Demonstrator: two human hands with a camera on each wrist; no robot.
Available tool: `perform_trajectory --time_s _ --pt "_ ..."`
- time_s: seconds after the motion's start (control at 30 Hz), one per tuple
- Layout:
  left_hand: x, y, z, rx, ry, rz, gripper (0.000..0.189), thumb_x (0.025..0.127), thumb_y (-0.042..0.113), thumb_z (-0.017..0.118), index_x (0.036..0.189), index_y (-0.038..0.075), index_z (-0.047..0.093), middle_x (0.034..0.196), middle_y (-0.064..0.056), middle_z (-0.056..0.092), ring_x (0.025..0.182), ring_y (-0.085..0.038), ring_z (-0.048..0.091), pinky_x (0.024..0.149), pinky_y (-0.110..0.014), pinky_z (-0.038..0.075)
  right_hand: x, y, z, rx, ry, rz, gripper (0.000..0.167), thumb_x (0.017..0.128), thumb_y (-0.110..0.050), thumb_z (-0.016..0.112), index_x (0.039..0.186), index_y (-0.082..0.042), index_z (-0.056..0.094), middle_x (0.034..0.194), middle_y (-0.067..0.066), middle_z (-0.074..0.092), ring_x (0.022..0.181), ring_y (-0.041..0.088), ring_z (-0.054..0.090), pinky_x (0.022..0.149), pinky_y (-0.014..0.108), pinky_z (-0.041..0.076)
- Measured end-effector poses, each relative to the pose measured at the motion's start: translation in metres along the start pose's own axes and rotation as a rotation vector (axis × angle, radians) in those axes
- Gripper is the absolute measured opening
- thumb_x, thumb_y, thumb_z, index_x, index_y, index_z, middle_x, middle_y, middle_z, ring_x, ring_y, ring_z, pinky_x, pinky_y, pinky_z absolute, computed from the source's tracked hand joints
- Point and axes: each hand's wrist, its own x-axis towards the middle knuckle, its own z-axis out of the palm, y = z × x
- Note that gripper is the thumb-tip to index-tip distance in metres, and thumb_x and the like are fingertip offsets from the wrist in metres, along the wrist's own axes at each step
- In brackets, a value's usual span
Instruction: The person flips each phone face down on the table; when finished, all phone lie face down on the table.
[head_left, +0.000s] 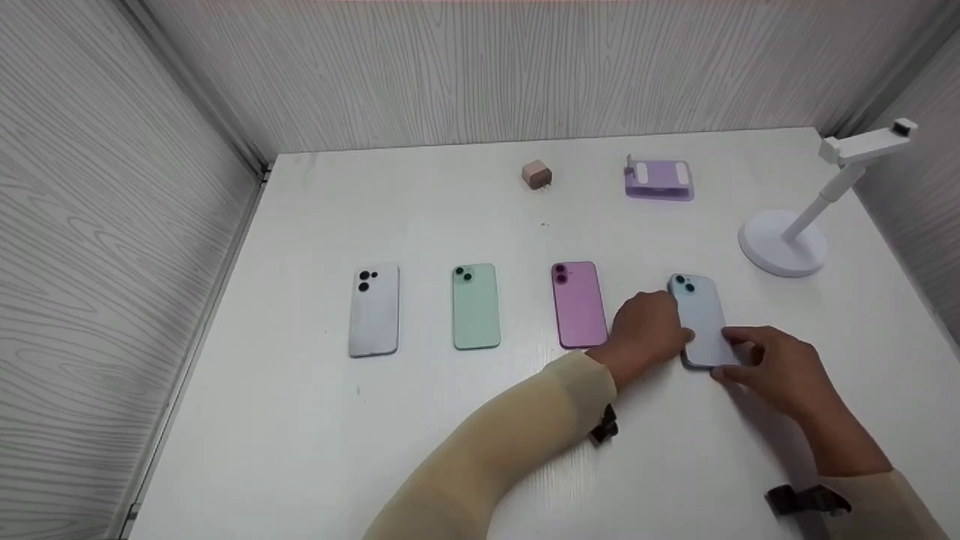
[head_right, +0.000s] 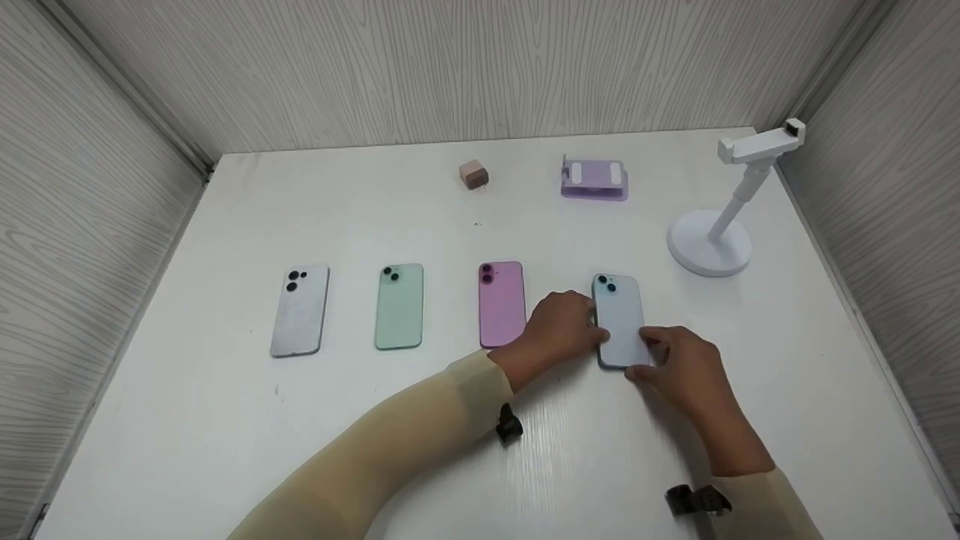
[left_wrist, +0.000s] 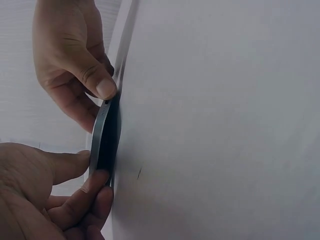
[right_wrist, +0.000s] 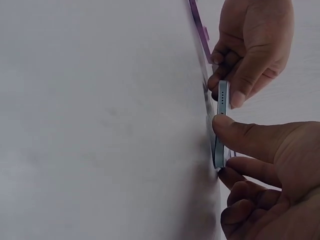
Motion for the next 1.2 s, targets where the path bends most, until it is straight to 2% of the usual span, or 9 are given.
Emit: perform_trajectory --time_s 0.23,0.33,0.6,0.83,1.07,1.2 --pt "0.0009 -0.005 0.0026 -0.064 0.001 0.026 0.026 0.098 0.038 0.083 0.084 0.02 0.069 0.074 0.011 0.066 0.066 -0.007 0.054 0.059 -0.023 0.044 0.0018 0.0099 -0.002 0.034 0.001 0.007 0.067 0.091 -0.027 0.09 0.149 -0.006 0.065 0.124 0.026 0.07 0.108 0.037 0.061 0.068 0.027 0.051" --pt "-0.0001 -0.0054 0.0036 -0.067 0.004 0.028 0.028 0.097 0.037 0.083 0.082 0.02 0.067 0.072 0.011 0.063 0.065 -0.007 0.054 0.058 -0.023 0.043 0.0027 0.0106 -0.0027 0.036 -0.001 0.008 0.067 0.091 -0.028 0.09 0.149 -0.006 0.065 0.124 0.025 0.07 0.109 0.037 0.061 0.068 0.027 0.051" --pt "-0.0046 -0.0043 0.0042 -0.033 0.002 0.032 0.025 0.096 0.039 0.085 0.087 0.021 0.07 0.074 0.011 0.065 0.067 -0.006 0.056 0.06 -0.023 0.046 0.0036 0.0082 -0.0055 0.036 -0.029 0.025 0.067 0.092 -0.025 0.088 0.152 -0.006 0.063 0.124 0.025 0.067 0.109 0.037 0.058 0.07 0.029 0.051" --pt "-0.0069 -0.0069 0.0074 0.009 0.016 0.059 0.022 0.096 0.038 0.085 0.107 0.02 0.079 0.091 0.009 0.076 0.074 -0.006 0.06 0.067 -0.022 0.052 0.0042 0.0071 -0.0049 0.05 -0.036 0.04 0.067 0.094 -0.02 0.086 0.154 -0.005 0.06 0.133 0.03 0.066 0.109 0.039 0.059 0.067 0.028 0.055" --pt "-0.0051 -0.0086 0.0088 0.017 0.017 0.067 0.02 0.096 0.038 0.084 0.101 0.02 0.077 0.085 0.008 0.072 0.072 -0.008 0.06 0.064 -0.024 0.049 0.0043 0.0054 -0.0045 0.052 -0.047 0.046 0.068 0.095 -0.019 0.086 0.155 -0.005 0.058 0.138 0.032 0.063 0.111 0.041 0.059 0.069 0.03 0.056" --pt "-0.0055 -0.009 0.0087 0.007 0.013 0.065 0.02 0.096 0.037 0.085 0.105 0.02 0.079 0.087 0.009 0.074 0.073 -0.007 0.06 0.066 -0.023 0.05 0.0046 0.005 -0.0047 0.052 -0.055 0.034 0.067 0.096 -0.018 0.085 0.155 -0.004 0.057 0.141 0.031 0.061 0.113 0.043 0.06 0.071 0.031 0.056"
